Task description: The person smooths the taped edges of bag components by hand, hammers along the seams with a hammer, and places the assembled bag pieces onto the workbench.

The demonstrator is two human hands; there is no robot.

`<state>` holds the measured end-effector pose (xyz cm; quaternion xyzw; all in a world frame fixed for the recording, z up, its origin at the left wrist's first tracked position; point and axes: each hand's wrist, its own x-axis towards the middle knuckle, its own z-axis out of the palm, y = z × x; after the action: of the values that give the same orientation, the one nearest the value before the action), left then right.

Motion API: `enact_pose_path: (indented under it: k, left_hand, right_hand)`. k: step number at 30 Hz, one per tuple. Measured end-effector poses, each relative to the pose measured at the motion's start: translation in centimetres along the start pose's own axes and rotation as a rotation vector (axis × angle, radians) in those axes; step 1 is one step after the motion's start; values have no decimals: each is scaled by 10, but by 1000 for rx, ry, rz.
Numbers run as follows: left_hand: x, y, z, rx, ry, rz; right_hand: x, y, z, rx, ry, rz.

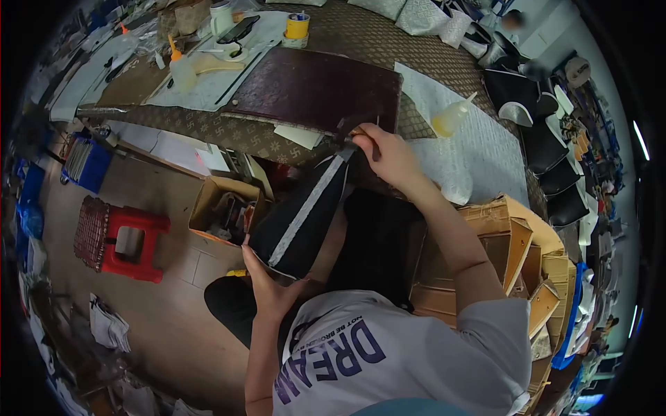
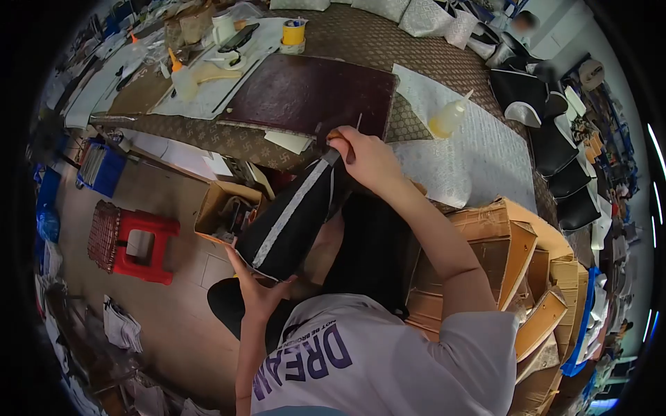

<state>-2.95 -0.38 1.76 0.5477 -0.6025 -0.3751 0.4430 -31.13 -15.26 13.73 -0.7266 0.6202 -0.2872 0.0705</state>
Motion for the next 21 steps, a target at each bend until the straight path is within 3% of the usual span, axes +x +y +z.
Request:
enact_pose_path:
  k: [2,3,7,10,11,15,18,21]
  left_hand:
    - [-2,-1,0,-9,21,29]
    - [-1,-1,1,-12,28,50]
    - [-2,4,4,110,53,125]
    - [-4,-4,3,91,33,70]
    - [-4,-5,3,104,41,75]
    - [-3,-2,4,178,35,98]
    - [-2,0,5,185,35,80]
    - [-4,-2,5,178,44,85]
  right_hand:
    - [-15,-4,15,132,242,19]
    - [-20,0,22,147,234,8]
    - [-1,20,8,-86,-74,69]
    - [-13,7,12,24,214,95]
    - [-17,16,29,173,380,-37]
    - [-17,27,16,21,-51,18]
    - [-21,10,0,-37,67,-33]
    - [-35,-1,-3,349,108,-56]
